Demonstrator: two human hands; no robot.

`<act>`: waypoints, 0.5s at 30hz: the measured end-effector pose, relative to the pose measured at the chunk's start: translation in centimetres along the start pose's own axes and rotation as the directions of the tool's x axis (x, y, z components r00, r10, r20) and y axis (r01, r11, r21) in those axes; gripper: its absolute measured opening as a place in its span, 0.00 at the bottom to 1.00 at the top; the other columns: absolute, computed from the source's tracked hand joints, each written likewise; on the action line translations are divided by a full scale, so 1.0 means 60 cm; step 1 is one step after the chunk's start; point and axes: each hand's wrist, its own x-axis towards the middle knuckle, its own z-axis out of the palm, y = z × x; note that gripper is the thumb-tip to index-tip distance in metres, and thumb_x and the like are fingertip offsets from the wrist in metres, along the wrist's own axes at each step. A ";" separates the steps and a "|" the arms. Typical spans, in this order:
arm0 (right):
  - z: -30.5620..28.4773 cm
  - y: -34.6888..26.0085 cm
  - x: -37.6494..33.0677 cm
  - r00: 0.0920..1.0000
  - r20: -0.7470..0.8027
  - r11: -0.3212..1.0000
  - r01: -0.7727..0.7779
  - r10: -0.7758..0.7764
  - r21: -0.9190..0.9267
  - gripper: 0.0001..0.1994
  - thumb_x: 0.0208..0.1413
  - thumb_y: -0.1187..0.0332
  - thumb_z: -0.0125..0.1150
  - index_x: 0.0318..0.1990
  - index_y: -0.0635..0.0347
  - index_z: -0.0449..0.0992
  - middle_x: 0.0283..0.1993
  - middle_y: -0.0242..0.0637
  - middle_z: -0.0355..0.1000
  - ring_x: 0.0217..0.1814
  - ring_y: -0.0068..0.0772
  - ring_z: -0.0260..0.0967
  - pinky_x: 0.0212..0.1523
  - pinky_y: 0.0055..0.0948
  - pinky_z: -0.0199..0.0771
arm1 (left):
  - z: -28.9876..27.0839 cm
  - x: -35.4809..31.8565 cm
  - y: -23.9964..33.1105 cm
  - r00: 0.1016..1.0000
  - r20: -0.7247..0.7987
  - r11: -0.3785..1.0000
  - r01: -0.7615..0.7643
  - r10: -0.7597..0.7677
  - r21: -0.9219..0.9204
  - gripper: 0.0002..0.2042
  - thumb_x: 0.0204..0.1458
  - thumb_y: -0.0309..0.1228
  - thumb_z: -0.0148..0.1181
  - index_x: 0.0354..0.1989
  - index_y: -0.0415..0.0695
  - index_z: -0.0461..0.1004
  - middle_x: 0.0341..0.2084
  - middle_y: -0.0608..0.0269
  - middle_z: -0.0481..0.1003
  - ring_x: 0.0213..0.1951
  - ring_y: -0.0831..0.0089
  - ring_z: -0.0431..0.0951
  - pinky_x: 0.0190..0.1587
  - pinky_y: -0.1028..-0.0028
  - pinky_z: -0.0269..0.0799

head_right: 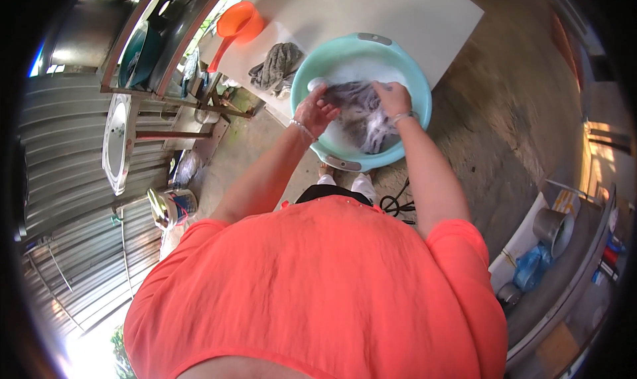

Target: The person washes clothes in a basin with soapy water, scrubbing a garment by hand before rinsing it under an outdoor tap and wringing it out.

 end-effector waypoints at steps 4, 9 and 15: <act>0.030 -0.002 -0.037 0.999 -0.007 0.998 0.041 -0.042 -0.049 0.37 0.34 0.51 0.61 0.47 0.72 0.58 0.43 0.54 0.64 0.45 0.45 0.63 0.45 0.31 0.61 | -0.042 -0.007 0.011 0.999 0.012 0.990 0.047 -0.049 0.132 0.19 0.43 0.38 0.54 0.44 0.44 0.63 0.39 0.61 0.65 0.39 0.68 0.65 0.41 0.65 0.61; 0.081 0.042 -0.046 0.957 0.287 0.884 0.111 0.028 -0.455 0.26 0.37 0.67 0.53 0.48 0.65 0.60 0.42 0.56 0.64 0.45 0.52 0.61 0.45 0.36 0.61 | -0.014 -0.065 -0.007 0.996 -0.049 0.984 0.079 -0.072 0.157 0.12 0.49 0.32 0.41 0.40 0.41 0.65 0.34 0.59 0.70 0.35 0.68 0.70 0.40 0.69 0.64; 0.024 -0.045 -0.035 1.000 0.017 0.993 -0.021 0.023 -0.119 0.24 0.30 0.65 0.59 0.41 0.63 0.67 0.38 0.49 0.68 0.41 0.43 0.66 0.41 0.30 0.65 | 0.001 -0.059 -0.058 0.873 0.107 0.878 0.464 -0.476 0.114 0.28 0.45 0.48 0.48 0.49 0.39 0.55 0.47 0.49 0.60 0.48 0.60 0.62 0.46 0.61 0.61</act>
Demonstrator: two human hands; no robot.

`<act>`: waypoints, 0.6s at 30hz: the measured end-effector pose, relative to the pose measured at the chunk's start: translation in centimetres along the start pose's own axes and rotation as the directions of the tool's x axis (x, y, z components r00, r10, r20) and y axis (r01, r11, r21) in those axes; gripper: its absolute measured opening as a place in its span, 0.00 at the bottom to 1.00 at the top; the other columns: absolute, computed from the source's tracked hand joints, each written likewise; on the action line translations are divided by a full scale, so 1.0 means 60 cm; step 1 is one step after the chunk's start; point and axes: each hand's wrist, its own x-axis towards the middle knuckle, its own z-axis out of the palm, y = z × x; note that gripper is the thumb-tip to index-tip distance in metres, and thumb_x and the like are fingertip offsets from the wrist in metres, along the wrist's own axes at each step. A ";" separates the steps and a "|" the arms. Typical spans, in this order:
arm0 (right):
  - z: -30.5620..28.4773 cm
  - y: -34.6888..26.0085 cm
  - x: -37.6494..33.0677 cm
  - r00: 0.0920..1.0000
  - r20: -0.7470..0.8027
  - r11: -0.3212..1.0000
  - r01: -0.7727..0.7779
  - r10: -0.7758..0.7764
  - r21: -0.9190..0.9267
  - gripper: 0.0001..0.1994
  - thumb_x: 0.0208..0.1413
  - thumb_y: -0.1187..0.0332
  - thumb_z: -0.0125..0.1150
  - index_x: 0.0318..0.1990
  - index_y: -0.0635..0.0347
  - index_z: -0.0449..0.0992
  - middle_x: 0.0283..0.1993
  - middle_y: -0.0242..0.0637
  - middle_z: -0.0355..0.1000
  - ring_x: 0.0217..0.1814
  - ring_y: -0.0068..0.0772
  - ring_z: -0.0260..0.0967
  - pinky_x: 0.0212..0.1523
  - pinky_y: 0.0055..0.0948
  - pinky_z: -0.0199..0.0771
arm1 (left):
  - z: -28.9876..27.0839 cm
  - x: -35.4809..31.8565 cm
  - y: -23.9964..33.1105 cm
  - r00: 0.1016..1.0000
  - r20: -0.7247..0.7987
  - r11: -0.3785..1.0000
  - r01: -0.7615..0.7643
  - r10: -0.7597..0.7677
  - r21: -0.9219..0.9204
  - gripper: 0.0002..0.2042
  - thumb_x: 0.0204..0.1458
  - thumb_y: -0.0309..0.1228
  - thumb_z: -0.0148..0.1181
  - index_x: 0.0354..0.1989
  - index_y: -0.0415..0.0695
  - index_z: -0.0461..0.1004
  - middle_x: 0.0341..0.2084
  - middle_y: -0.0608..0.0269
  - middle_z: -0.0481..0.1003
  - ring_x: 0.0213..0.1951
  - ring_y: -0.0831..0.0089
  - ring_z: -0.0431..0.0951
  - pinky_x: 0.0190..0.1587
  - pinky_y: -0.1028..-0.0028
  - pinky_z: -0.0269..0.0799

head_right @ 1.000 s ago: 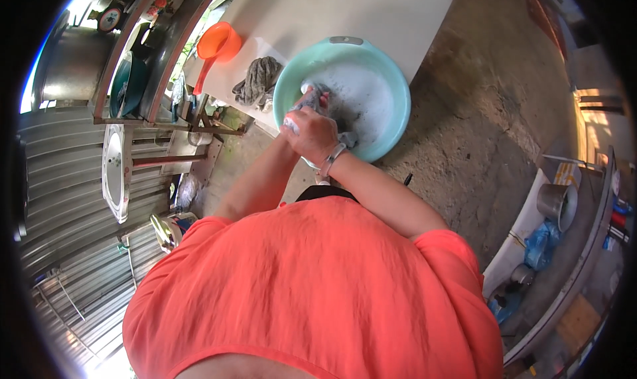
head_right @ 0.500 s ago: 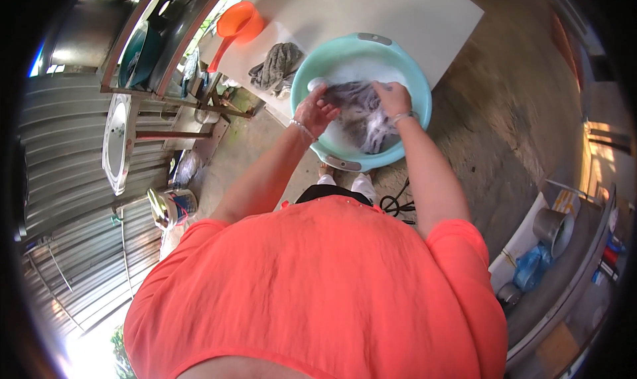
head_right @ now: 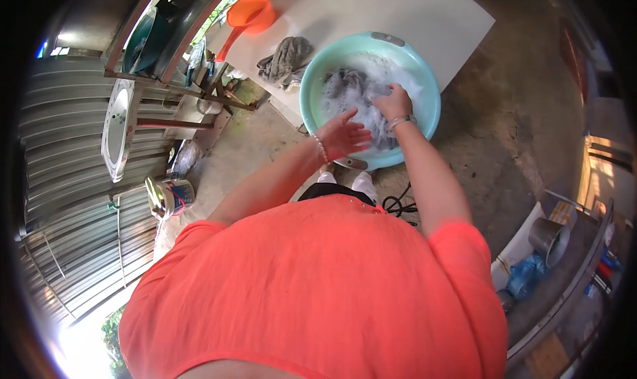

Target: The person washes clothes in a basin with soapy water, scrubbing a garment by hand before rinsing it under an outdoor tap and wringing it out.

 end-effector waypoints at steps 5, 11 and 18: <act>-0.042 -0.075 -0.072 0.995 0.083 0.747 -0.090 0.047 0.659 0.25 0.31 0.73 0.60 0.43 0.73 0.64 0.34 0.43 0.68 0.33 0.31 0.67 0.32 0.24 0.67 | 0.068 -0.019 0.000 0.961 0.271 0.957 0.133 -0.061 -0.258 0.40 0.40 0.62 0.40 0.52 0.39 0.51 0.49 0.47 0.57 0.50 0.55 0.59 0.50 0.55 0.54; -0.105 -0.136 -0.164 0.982 0.185 0.512 -0.138 -0.042 0.848 0.18 0.42 0.79 0.53 0.44 0.70 0.63 0.33 0.35 0.68 0.31 0.21 0.65 0.28 0.18 0.66 | 0.087 0.024 0.045 0.908 0.366 0.899 -0.026 0.204 -0.437 0.38 0.40 0.65 0.30 0.49 0.44 0.58 0.47 0.52 0.61 0.50 0.54 0.58 0.52 0.54 0.49; -0.184 -0.159 -0.225 0.896 0.427 0.459 -0.331 -0.120 0.824 0.21 0.43 0.80 0.51 0.48 0.73 0.58 0.41 0.39 0.65 0.39 0.26 0.65 0.37 0.22 0.68 | 0.054 0.061 0.075 0.907 0.339 0.883 -0.070 0.251 -0.465 0.37 0.43 0.60 0.37 0.51 0.40 0.55 0.48 0.48 0.59 0.47 0.48 0.60 0.51 0.50 0.50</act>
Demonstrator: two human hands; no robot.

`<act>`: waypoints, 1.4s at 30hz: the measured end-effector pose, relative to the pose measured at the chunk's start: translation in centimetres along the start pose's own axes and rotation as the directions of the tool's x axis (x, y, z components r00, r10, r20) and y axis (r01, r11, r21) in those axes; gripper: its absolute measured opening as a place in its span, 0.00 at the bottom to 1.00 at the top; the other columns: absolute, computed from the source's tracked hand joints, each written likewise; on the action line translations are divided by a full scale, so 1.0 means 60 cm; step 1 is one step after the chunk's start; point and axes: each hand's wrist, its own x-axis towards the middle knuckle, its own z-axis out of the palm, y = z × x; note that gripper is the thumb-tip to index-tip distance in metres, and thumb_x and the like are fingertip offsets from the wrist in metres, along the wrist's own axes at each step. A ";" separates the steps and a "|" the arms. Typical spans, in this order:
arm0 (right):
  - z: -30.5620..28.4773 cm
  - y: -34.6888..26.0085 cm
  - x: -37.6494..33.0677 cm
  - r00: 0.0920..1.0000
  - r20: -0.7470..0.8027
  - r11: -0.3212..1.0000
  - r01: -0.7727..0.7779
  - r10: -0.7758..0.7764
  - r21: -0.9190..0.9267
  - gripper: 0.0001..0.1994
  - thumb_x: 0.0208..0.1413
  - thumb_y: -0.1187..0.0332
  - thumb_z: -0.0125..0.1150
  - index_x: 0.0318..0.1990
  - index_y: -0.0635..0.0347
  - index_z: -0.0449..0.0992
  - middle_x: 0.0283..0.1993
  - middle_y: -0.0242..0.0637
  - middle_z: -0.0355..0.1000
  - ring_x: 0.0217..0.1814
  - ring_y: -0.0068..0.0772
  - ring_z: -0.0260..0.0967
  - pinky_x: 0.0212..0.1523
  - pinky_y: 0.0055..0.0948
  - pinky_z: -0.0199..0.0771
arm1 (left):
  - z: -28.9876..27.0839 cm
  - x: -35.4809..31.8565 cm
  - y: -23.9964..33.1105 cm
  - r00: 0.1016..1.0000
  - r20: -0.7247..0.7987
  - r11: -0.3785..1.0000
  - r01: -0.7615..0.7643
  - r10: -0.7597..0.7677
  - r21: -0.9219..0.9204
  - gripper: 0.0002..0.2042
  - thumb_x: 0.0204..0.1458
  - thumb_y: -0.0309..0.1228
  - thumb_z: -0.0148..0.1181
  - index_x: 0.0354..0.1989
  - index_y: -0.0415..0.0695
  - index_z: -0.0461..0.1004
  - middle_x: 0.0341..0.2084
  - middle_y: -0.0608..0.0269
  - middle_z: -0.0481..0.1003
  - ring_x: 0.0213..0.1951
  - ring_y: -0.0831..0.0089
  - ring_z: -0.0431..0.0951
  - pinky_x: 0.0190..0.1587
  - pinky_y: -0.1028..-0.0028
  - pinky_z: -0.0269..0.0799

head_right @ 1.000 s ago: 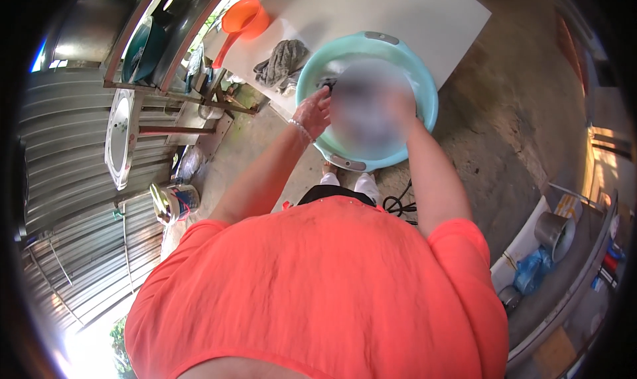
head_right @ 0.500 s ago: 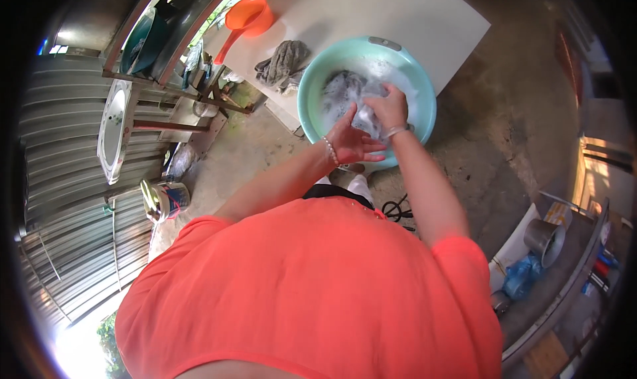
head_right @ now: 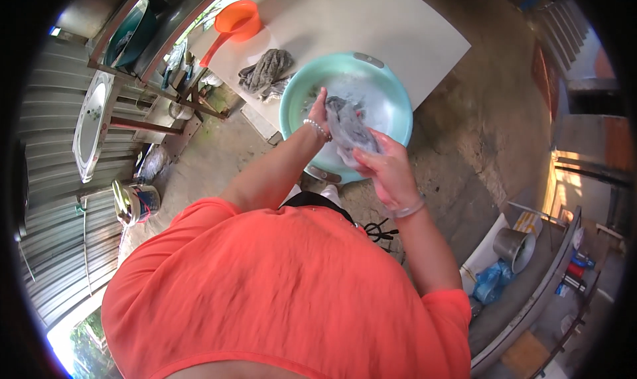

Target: The person washes clothes in a basin with soapy water, scrubbing a garment by hand before rinsing it under an outdoor tap and wringing it out.

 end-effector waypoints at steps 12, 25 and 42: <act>-0.161 0.034 0.168 0.981 -0.037 0.980 0.188 -0.191 -0.065 0.23 0.40 0.70 0.60 0.45 0.68 0.61 0.42 0.39 0.64 0.42 0.27 0.63 0.44 0.23 0.62 | 0.006 -0.070 -0.025 0.936 0.342 0.993 0.055 -0.086 0.100 0.16 0.49 0.32 0.42 0.42 0.34 0.63 0.41 0.50 0.67 0.45 0.62 0.67 0.51 0.64 0.59; -0.137 0.131 0.176 0.960 0.165 0.860 0.117 -0.226 0.497 0.29 0.42 0.50 0.55 0.49 0.61 0.60 0.49 0.38 0.61 0.50 0.35 0.59 0.51 0.33 0.58 | 0.016 -0.071 -0.029 0.903 0.309 0.945 0.234 -0.298 0.228 0.19 0.51 0.39 0.40 0.46 0.39 0.61 0.42 0.55 0.67 0.43 0.66 0.68 0.47 0.69 0.63; -0.102 0.070 0.163 0.997 0.081 0.995 0.006 0.002 -0.097 0.24 0.34 0.77 0.60 0.45 0.64 0.65 0.38 0.35 0.65 0.39 0.26 0.62 0.42 0.22 0.63 | 0.011 -0.051 0.001 0.965 0.256 -0.363 -0.217 0.062 0.906 0.17 0.38 0.36 0.56 0.38 0.43 0.69 0.33 0.56 0.71 0.35 0.69 0.71 0.39 0.73 0.64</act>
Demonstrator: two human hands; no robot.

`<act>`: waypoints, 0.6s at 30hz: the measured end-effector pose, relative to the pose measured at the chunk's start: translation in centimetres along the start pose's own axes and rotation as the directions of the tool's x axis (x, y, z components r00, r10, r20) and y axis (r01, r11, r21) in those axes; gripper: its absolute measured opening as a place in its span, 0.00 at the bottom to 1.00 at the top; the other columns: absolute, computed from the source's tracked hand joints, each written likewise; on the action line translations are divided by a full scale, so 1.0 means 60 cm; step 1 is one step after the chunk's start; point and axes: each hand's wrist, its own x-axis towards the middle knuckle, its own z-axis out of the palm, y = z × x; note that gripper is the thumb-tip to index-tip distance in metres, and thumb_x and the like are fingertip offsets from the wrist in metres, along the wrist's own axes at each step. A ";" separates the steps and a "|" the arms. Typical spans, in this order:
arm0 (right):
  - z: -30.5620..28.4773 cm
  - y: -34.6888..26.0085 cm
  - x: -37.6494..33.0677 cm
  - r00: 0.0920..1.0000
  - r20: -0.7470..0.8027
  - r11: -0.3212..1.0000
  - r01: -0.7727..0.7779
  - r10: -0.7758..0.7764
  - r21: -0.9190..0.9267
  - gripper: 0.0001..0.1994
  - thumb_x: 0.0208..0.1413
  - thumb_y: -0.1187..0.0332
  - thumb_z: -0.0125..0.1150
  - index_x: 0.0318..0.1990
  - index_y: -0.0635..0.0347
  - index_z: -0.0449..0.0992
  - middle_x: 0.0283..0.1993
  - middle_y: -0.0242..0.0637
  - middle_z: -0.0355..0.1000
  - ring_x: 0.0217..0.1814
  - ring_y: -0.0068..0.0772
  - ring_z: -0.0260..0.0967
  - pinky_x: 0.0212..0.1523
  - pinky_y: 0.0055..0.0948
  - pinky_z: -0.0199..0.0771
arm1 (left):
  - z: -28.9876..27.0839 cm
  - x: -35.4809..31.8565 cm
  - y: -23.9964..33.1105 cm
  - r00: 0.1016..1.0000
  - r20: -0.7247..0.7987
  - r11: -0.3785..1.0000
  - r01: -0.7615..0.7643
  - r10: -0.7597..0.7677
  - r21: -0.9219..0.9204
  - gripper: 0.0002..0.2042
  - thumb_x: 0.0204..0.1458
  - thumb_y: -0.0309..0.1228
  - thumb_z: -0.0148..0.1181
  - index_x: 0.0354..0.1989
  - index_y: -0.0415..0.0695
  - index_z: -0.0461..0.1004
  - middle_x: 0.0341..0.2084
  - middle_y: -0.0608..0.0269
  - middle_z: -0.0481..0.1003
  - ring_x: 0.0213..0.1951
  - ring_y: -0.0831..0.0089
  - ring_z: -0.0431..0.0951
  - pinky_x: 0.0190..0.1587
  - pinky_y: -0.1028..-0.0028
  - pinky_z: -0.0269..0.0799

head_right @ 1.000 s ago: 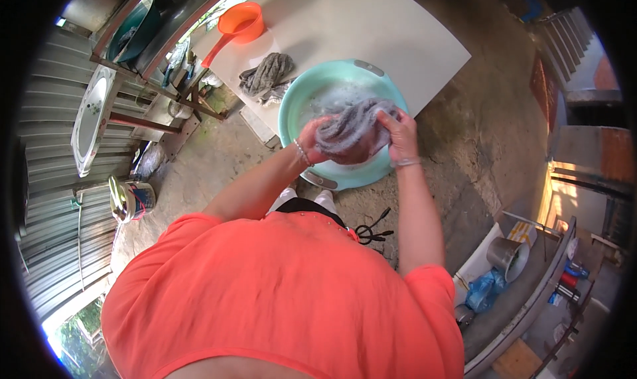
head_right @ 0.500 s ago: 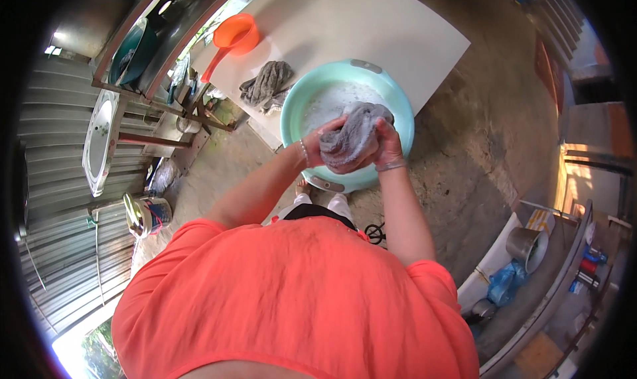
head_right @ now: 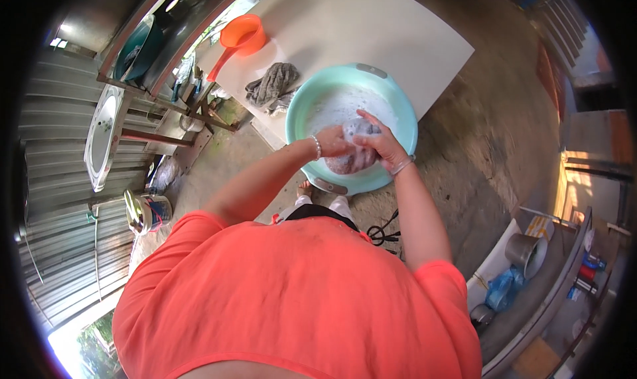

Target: The person washes clothes in a basin with soapy water, scrubbing a garment by hand before rinsing it under an outdoor tap and wringing it out.

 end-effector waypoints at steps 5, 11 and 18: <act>0.014 0.005 0.014 0.974 -0.140 0.965 0.145 -0.178 -0.218 0.14 0.33 0.77 0.59 0.34 0.65 0.69 0.33 0.34 0.68 0.34 0.24 0.64 0.36 0.21 0.65 | 0.000 -0.017 0.027 0.981 -0.119 0.987 0.145 -0.152 -0.069 0.25 0.32 0.35 0.59 0.42 0.37 0.64 0.33 0.51 0.70 0.35 0.68 0.70 0.39 0.74 0.65; 0.056 -0.035 0.000 0.813 -0.262 0.797 0.350 -0.520 -0.492 0.15 0.29 0.74 0.63 0.29 0.67 0.69 0.27 0.37 0.69 0.29 0.23 0.65 0.31 0.21 0.66 | -0.002 -0.043 0.000 0.972 0.128 0.266 0.180 -0.199 -0.947 0.30 0.43 0.52 0.48 0.51 0.47 0.56 0.47 0.59 0.61 0.47 0.62 0.63 0.46 0.56 0.59; 0.078 0.016 -0.006 0.803 -0.441 0.900 0.434 -0.402 -0.030 0.13 0.34 0.75 0.59 0.32 0.64 0.68 0.32 0.34 0.68 0.33 0.27 0.64 0.37 0.24 0.64 | 0.013 -0.037 0.032 0.998 0.020 -0.340 0.001 -0.054 -0.940 0.24 0.45 0.48 0.45 0.47 0.46 0.62 0.44 0.55 0.64 0.49 0.62 0.61 0.52 0.56 0.52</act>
